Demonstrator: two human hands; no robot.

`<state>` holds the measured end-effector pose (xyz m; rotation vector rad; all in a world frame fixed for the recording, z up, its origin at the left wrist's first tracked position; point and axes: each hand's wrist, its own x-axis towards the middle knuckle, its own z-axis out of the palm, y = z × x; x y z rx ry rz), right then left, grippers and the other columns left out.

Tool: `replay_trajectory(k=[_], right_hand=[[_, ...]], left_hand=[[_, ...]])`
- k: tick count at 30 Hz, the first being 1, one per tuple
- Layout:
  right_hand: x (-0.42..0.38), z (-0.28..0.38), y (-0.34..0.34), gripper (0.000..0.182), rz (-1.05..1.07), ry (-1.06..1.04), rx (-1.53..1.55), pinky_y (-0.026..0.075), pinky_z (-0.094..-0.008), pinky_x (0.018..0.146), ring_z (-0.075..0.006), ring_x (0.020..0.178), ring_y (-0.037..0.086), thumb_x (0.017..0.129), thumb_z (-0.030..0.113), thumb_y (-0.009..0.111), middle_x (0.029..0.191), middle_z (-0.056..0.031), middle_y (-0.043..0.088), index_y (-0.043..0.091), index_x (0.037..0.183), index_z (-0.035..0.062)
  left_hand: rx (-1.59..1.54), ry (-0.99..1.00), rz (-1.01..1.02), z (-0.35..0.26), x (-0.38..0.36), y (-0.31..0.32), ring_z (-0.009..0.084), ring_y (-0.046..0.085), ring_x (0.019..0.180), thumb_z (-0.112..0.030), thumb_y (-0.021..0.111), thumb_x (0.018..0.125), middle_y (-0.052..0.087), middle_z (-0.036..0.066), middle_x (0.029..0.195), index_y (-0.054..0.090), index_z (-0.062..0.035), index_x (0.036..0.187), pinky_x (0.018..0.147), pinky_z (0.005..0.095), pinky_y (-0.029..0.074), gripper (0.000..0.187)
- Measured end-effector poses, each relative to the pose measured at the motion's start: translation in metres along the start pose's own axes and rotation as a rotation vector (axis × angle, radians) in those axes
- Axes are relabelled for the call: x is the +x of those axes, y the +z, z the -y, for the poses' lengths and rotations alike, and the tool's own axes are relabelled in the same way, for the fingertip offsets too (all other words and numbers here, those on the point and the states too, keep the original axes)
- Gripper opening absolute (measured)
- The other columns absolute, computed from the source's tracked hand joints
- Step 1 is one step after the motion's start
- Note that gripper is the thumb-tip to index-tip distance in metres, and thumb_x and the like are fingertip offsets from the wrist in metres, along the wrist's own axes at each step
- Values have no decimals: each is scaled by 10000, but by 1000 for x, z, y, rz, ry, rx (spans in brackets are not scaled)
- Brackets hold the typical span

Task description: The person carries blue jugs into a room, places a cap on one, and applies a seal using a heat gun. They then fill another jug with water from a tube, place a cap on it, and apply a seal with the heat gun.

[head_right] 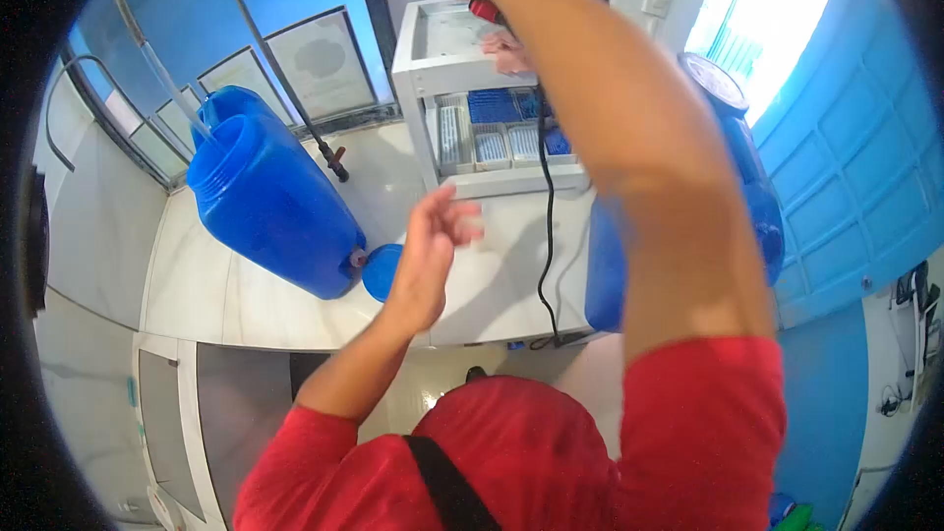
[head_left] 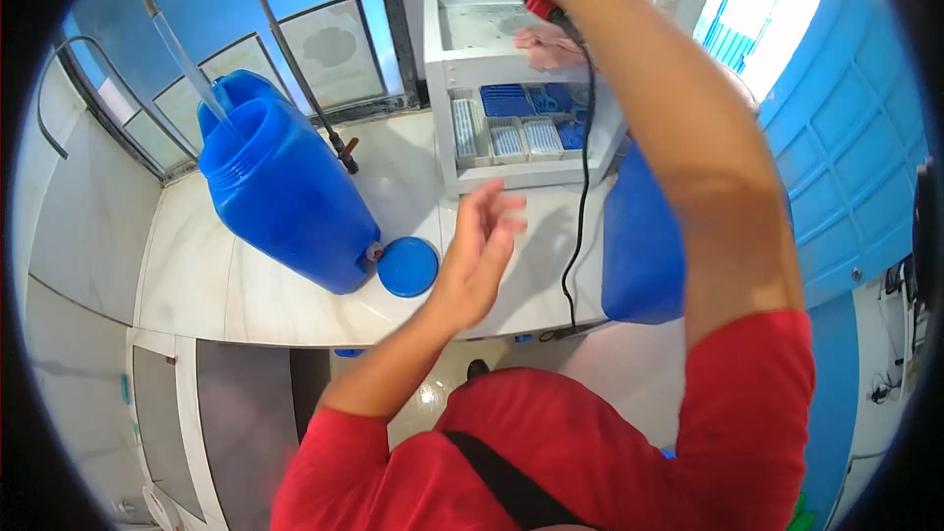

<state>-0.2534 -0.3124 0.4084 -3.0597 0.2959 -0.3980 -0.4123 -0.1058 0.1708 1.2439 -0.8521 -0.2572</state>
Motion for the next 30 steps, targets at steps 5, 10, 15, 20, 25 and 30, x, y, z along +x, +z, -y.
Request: replay_trajectory(k=[5,10,15,20,25,30], right_hand=[[107,-4,93,441,186,166,89,451,-463,964,-284,1158,630,747,252,611,1197,-140,683,708,1152,104],[126,-11,100,390,-67,-42,178,543,-513,689,-400,839,687,799,279,694,970,-233,706,703,1040,-28],[-23,-37,-11,426,-119,-129,-379,541,-484,826,-400,963,681,788,284,679,1002,-269,694,669,1086,-21],[-171,-173,-32,498,99,275,-510,557,-427,755,-378,867,689,818,388,685,1016,-245,695,668,1091,-28],[-244,-218,-48,583,441,438,-123,542,-372,746,-299,831,669,814,387,690,989,-194,669,579,1204,-32],[-320,-241,-68,564,110,337,-197,447,-351,1013,-303,1172,596,858,244,685,1227,-212,620,532,1334,-18]], left_hand=[[4,-139,32,0,-57,-42,208,513,1109,-254,449,1024,463,154,1343,206,-4,1496,1003,374,401,587],[21,-249,-48,-4,-79,-67,220,548,1100,-499,426,1019,498,149,1324,247,-20,1489,1000,388,397,694],[-35,-278,72,6,-78,-88,205,534,1103,-401,468,1029,513,130,1312,322,-11,1456,1018,387,397,596],[-27,-272,231,27,-44,-56,209,536,1112,-450,442,1032,550,124,1267,369,0,1419,998,381,411,599],[-47,-355,388,62,11,11,210,525,1139,-361,472,1039,524,126,1303,369,-18,1423,1001,366,408,526],[79,-339,341,90,11,66,214,495,1178,-321,513,1030,468,136,1356,348,-22,1433,985,358,423,528]])
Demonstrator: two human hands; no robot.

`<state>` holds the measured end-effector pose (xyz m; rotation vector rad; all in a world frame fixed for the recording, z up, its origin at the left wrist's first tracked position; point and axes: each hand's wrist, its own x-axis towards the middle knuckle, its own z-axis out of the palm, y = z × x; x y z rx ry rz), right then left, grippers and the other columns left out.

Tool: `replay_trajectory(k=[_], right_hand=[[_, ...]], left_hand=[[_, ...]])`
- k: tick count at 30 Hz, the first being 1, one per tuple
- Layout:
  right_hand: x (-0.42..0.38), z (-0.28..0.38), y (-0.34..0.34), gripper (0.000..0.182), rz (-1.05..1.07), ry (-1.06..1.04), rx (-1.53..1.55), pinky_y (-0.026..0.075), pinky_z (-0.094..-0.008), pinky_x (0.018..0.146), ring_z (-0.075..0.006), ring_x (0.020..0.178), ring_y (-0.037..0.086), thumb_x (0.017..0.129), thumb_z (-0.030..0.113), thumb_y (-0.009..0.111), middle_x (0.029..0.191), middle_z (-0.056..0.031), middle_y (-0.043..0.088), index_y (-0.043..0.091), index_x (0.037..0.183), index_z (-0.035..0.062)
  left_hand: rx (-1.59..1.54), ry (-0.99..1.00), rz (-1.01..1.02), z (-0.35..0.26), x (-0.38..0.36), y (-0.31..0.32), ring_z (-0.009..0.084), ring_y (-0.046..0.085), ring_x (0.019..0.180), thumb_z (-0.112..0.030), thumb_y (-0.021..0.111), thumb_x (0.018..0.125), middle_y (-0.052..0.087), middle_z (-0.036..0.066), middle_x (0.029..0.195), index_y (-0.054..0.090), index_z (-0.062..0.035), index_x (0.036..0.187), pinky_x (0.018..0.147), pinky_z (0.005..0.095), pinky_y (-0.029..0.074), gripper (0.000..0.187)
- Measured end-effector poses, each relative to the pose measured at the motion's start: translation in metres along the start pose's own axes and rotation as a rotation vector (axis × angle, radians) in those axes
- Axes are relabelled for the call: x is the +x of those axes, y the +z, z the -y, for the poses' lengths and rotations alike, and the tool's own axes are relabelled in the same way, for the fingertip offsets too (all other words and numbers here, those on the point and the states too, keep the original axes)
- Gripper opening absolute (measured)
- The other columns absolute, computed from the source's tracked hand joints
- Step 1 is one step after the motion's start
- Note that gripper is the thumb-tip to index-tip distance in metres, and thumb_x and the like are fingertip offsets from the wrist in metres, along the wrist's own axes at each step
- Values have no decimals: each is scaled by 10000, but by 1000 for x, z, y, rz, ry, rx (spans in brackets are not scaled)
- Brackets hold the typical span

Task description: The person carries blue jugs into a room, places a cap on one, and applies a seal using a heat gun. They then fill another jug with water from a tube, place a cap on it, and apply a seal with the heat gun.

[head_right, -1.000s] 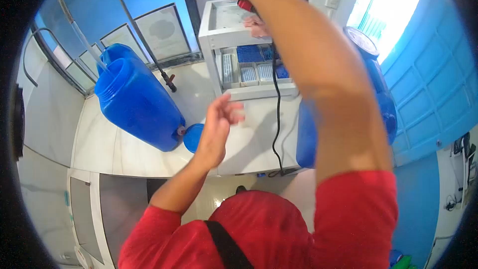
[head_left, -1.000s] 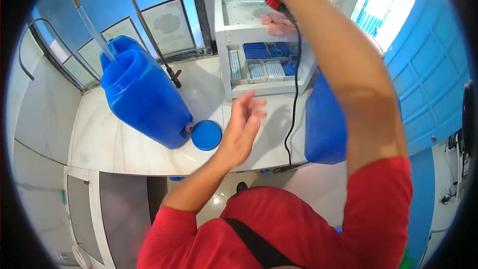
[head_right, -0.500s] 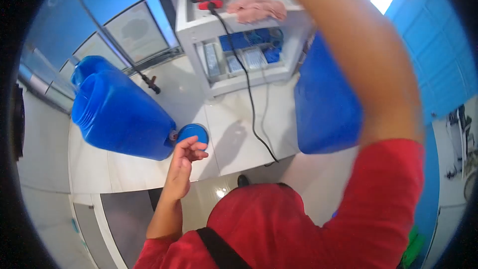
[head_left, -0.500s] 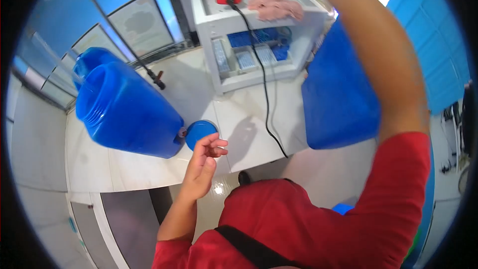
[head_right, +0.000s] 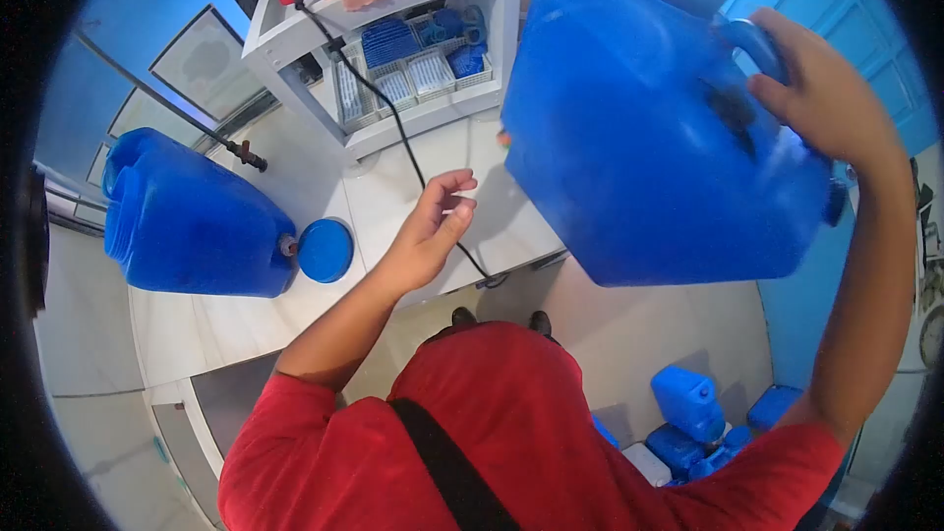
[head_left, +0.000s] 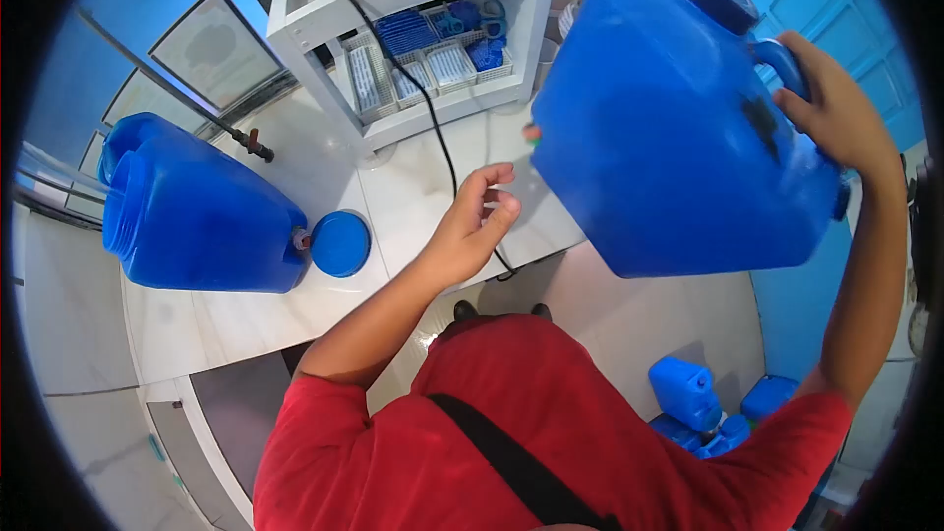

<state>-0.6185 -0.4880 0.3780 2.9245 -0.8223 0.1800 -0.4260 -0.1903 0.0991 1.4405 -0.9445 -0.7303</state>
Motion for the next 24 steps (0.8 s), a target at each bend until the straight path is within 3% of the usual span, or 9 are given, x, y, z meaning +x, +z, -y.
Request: replay_trajectory(k=[1,3,4,8,10,13,14,17,24], right_hand=[[-6,-19,3,564,2,-2,1,447,-351,1013,-303,1172,596,858,244,685,1227,-212,620,532,1334,-18],[-16,-59,16,544,-251,-110,118,422,-356,1040,-318,1198,582,877,149,664,1286,-206,591,500,1370,-12],[-19,-72,24,491,-342,-172,283,404,-369,1051,-312,1169,580,875,127,674,1235,-167,605,524,1324,-7],[-7,-102,16,364,-328,-386,23,399,-391,1032,-279,1113,565,877,104,669,1166,-121,599,561,1212,13],[15,-107,26,269,-344,-723,194,390,-401,1002,-277,1053,536,839,94,679,1074,-97,577,572,1080,40],[32,-65,37,220,-430,-848,147,383,-393,982,-303,1061,512,802,82,686,1032,-105,557,567,984,54],[34,-48,32,215,-322,-822,178,388,-388,971,-315,1064,493,755,62,709,1020,-113,512,551,899,50],[43,-14,40,218,-275,-880,324,389,-376,967,-305,1067,483,733,29,719,1052,-113,477,535,849,48],[80,36,69,203,-222,-956,549,476,-331,850,-238,980,541,770,2,726,1037,-84,457,564,878,61]], left_hand=[[0,-3,-1,9,-1,9,214,495,1178,-321,513,1030,468,136,1356,348,-22,1433,985,358,423,528],[136,-35,-22,26,-8,28,231,476,1206,-259,562,1006,405,157,1411,318,-19,1449,982,372,439,561],[133,-37,-30,30,-11,37,231,476,1206,-259,562,1006,405,157,1411,318,-19,1449,982,372,439,561],[115,-138,-34,28,-25,67,311,466,1255,-327,668,926,327,205,1437,266,-7,1473,1007,423,446,750],[156,-145,-17,23,-29,76,344,420,1303,-352,752,847,298,223,1449,224,-9,1494,1035,446,428,903],[292,28,9,18,-34,82,352,411,1306,-369,782,814,304,231,1444,206,-16,1502,1044,463,418,964],[296,28,0,14,-36,82,352,411,1306,-369,782,814,304,231,1444,206,-16,1502,1044,463,418,964],[366,141,13,8,-44,82,353,421,1282,-324,821,776,341,227,1399,254,-17,1458,1026,443,436,938],[393,149,-291,30,-62,88,309,501,1166,-187,833,764,398,204,1311,342,-8,1321,891,385,489,764]])
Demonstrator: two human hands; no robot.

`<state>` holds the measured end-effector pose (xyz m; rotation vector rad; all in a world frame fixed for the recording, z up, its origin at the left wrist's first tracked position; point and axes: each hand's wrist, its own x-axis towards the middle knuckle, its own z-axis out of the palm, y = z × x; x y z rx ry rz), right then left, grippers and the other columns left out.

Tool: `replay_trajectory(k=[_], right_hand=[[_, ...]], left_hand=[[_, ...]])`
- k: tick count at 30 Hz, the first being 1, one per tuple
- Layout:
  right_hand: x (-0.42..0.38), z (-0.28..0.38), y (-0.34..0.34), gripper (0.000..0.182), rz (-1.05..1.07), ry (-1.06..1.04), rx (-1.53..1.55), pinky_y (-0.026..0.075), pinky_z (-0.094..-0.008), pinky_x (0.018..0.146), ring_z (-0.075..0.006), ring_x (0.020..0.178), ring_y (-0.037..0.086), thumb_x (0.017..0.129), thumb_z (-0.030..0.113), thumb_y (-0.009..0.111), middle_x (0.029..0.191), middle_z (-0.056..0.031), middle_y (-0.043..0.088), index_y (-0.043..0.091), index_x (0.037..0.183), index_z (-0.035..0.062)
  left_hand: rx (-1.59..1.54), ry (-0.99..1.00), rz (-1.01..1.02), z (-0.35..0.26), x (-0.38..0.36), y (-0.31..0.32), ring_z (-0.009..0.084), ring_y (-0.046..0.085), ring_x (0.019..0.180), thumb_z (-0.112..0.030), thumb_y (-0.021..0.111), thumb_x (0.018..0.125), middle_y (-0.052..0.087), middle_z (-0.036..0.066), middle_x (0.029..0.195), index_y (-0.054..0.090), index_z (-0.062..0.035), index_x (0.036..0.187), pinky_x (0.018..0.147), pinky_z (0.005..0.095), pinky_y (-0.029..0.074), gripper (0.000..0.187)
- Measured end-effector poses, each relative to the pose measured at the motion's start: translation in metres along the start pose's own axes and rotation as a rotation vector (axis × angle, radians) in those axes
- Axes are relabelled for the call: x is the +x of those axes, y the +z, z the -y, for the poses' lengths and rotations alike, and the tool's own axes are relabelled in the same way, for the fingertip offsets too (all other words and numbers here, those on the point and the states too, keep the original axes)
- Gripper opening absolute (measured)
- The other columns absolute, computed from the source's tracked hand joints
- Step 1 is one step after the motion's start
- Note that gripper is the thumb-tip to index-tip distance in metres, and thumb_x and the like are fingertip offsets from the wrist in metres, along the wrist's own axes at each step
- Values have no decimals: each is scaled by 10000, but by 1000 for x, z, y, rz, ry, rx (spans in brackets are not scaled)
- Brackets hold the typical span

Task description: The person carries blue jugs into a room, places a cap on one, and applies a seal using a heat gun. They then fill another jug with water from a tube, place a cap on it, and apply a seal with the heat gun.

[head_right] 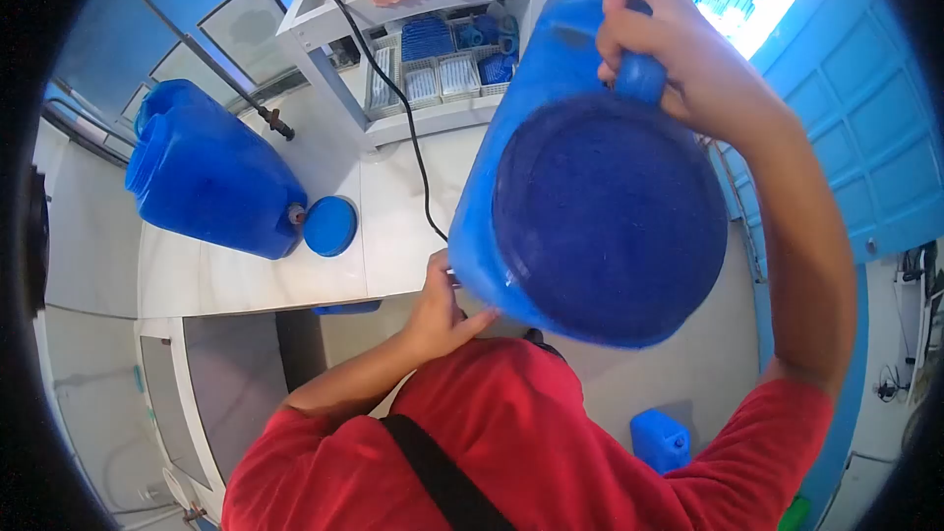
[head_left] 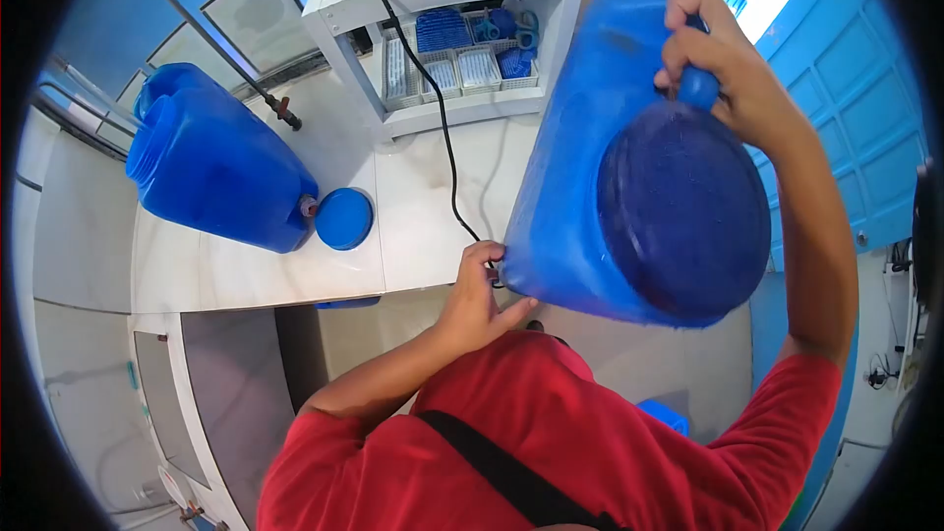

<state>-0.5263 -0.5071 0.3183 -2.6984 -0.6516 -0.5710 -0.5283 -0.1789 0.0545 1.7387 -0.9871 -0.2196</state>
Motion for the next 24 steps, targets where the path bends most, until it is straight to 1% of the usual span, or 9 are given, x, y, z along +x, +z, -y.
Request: replay_trajectory(k=[2,5,7,11,13,15,19,22,24], right_hand=[[10,-6,8,212,9,25,62,490,-336,834,-239,958,560,780,35,752,1039,-84,470,586,908,67],[28,-12,15,206,-32,246,272,483,-308,862,-189,984,522,762,-58,704,1117,-92,434,554,838,60],[39,-15,17,209,-167,-172,-273,481,-311,867,-209,964,544,760,-14,738,1090,-81,460,593,890,63],[44,-31,12,279,-173,-200,-418,474,-314,867,-229,944,544,747,25,771,1051,-68,485,637,986,77],[41,-25,14,369,-153,105,-216,472,-316,844,-229,946,537,732,80,808,1024,-58,497,655,1067,92],[31,-36,17,376,-195,53,-260,473,-311,837,-224,947,537,731,86,815,1021,-61,495,654,1071,91],[17,-42,15,398,-242,11,-333,509,-324,848,-248,956,588,749,200,836,1048,-86,533,645,1090,118],[18,-46,18,402,-280,16,-317,510,-318,849,-250,953,591,754,187,830,1050,-88,532,646,1104,120],[18,-49,18,396,-293,14,-309,496,-305,844,-233,943,569,756,116,812,1028,-84,519,639,1112,96]], left_hand=[[2,-7,-33,3,2,1,298,510,1150,-173,820,777,397,201,1318,333,-5,1331,875,384,488,756],[-14,-35,-66,3,18,-17,253,518,1158,-126,760,838,453,180,1276,352,6,1335,915,383,484,656],[39,-37,-233,17,25,-42,228,536,1134,-87,725,859,500,151,1249,425,-4,1293,904,363,487,534],[46,-35,-439,72,71,-93,161,595,933,-76,653,918,600,76,1045,531,-6,1174,826,299,496,293],[149,-54,-463,85,106,-115,144,594,850,-112,638,936,619,60,962,573,-13,1114,766,287,506,214],[267,14,-464,106,146,-128,229,648,805,-78,640,902,640,122,935,613,-20,1042,699,342,524,154],[479,66,-342,122,218,-145,296,673,875,-114,637,900,660,163,1021,656,-26,1060,742,389,540,183],[723,-71,-191,127,263,-143,328,677,958,-170,658,875,662,182,1118,686,-40,1100,812,424,544,261],[937,-307,26,133,282,-142,364,665,1014,-223,666,856,646,204,1185,693,-36,1123,878,444,535,326]])
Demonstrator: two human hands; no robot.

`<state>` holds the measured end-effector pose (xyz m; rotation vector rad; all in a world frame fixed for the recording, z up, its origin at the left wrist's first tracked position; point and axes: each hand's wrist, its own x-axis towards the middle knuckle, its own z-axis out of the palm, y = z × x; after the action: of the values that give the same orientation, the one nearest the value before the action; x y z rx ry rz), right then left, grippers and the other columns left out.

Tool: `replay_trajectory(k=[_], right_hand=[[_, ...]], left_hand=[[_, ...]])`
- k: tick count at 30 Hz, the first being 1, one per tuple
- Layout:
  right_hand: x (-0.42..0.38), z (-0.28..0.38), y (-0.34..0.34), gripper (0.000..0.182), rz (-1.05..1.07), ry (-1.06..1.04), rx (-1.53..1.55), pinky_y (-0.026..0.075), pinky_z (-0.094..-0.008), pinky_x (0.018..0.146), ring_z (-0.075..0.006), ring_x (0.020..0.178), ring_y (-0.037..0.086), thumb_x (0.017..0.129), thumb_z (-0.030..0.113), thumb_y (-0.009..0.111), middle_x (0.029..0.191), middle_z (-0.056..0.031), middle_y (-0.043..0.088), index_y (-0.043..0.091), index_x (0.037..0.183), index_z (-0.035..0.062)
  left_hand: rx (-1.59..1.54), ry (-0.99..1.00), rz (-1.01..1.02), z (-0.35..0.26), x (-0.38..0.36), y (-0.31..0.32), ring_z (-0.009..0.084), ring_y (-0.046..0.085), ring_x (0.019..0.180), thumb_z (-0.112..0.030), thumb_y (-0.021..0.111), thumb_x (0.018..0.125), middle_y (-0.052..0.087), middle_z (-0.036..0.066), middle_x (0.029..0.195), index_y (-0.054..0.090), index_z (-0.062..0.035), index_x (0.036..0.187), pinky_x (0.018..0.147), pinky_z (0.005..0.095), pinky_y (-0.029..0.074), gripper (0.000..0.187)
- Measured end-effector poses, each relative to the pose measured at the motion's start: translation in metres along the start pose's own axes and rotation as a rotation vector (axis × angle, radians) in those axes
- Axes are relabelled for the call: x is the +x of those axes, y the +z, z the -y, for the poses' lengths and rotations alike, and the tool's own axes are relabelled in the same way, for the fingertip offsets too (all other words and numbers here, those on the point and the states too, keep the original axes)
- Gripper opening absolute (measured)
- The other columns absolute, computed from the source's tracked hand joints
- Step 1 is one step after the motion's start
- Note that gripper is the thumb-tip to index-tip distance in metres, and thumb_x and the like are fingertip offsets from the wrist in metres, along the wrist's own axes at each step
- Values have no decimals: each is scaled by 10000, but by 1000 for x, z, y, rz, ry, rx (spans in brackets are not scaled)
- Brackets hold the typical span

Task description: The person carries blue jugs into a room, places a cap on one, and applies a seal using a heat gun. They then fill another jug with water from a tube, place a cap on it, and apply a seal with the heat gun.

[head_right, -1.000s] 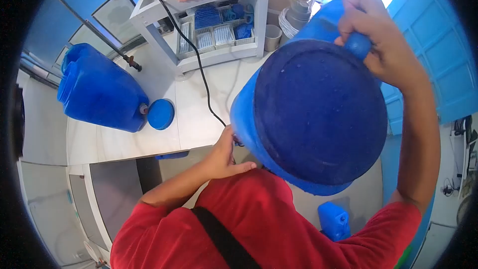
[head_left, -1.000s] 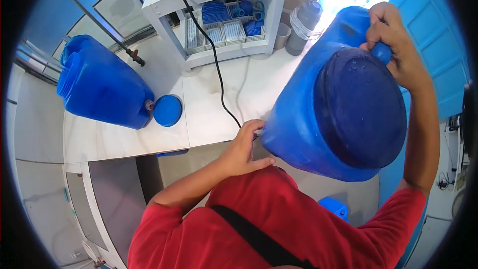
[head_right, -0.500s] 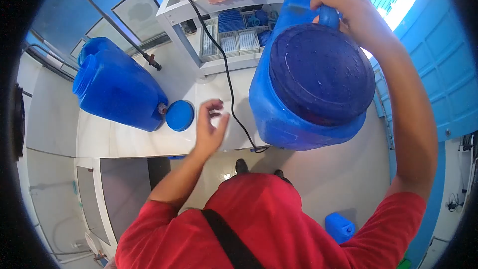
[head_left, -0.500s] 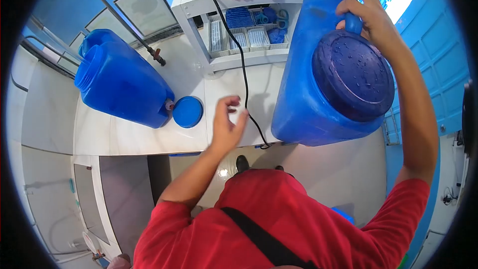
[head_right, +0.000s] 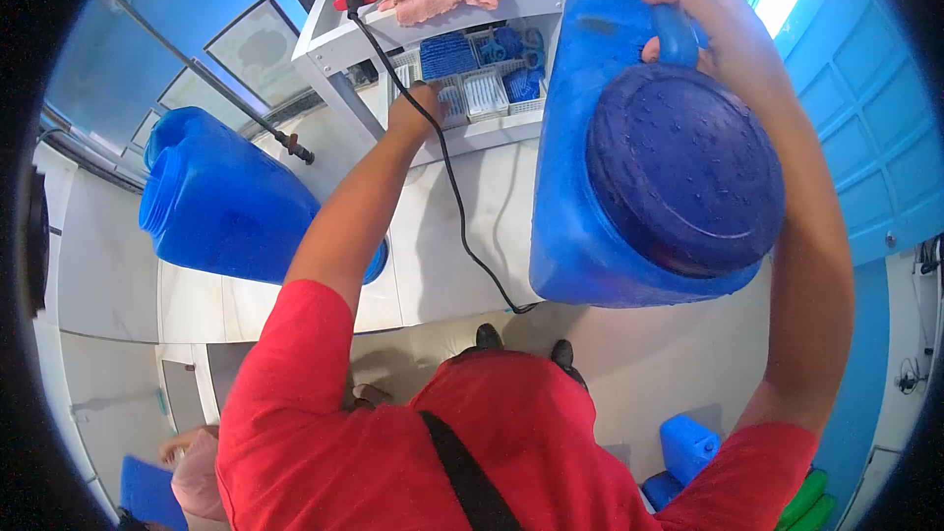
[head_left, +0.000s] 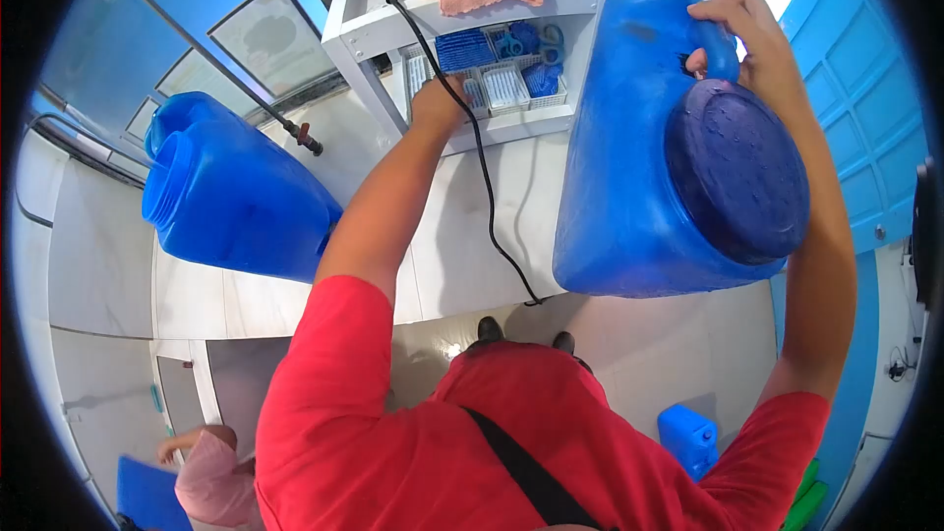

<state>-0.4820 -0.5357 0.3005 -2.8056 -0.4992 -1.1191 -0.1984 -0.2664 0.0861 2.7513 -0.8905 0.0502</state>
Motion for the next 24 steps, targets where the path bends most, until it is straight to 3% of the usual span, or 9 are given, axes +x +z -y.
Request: replay_trajectory(k=[7,10,12,15,16,18,20,22,24], right_hand=[[-3,15,-29,553,204,117,-69,473,-306,999,-227,1153,585,835,6,718,1279,-127,569,537,1347,109],[-14,23,-58,487,186,153,-377,429,-386,1090,-273,1312,507,952,132,625,1433,-134,501,480,1415,163],[-42,29,-90,460,58,375,-310,333,-478,1157,-308,1395,412,1038,355,449,1502,-130,441,417,1474,210],[-219,-1,-192,635,107,340,265,6,-448,1235,-288,1530,12,1045,435,320,1655,-127,33,201,1565,89],[-274,-4,-207,600,-294,171,1103,84,-432,1229,-290,1513,138,1044,358,336,1620,-174,191,242,1539,33],[-241,99,-172,498,-226,99,1288,333,-380,1124,-244,1300,484,989,301,557,1305,-243,562,468,1371,-7],[-139,168,-90,351,-276,-77,1461,322,-269,521,-90,576,513,767,416,830,794,16,643,691,963,160],[-166,143,-73,454,321,-238,1717,522,-348,899,-255,994,667,854,234,776,1091,-209,673,611,1199,-11],[-163,172,-29,460,339,-129,1797,558,-319,661,-250,746,693,753,240,875,928,-139,710,674,1080,-14]], left_hand=[[220,-16,-26,16,29,44,443,642,997,-184,618,866,639,238,1153,681,-10,1101,908,465,522,299],[-198,-65,-275,36,23,49,442,643,960,-188,585,892,651,270,1059,634,-6,1065,882,492,517,256],[-320,-121,-375,17,-15,16,413,665,951,-251,675,868,691,239,957,655,-60,1106,779,489,521,306],[-545,-100,-403,15,-86,-9,344,665,799,-198,705,873,676,176,874,563,-71,1178,709,409,518,360],[-539,-116,-416,16,-112,-16,344,665,799,-198,705,873,676,176,874,563,-71,1178,709,409,518,360],[-607,-107,-416,28,-160,-32,379,657,784,-200,694,879,669,182,857,593,-52,1089,725,436,528,277],[-618,-181,-473,60,-170,-39,374,656,815,-200,691,882,666,188,901,599,-53,1094,744,440,526,274],[-438,-226,-633,95,-163,-36,352,642,907,-182,685,892,659,182,960,611,-40,1079,807,433,506,247],[-187,-224,-712,141,-121,-26,354,575,1086,-183,668,908,623,185,1089,617,-35,1082,918,448,460,234]])
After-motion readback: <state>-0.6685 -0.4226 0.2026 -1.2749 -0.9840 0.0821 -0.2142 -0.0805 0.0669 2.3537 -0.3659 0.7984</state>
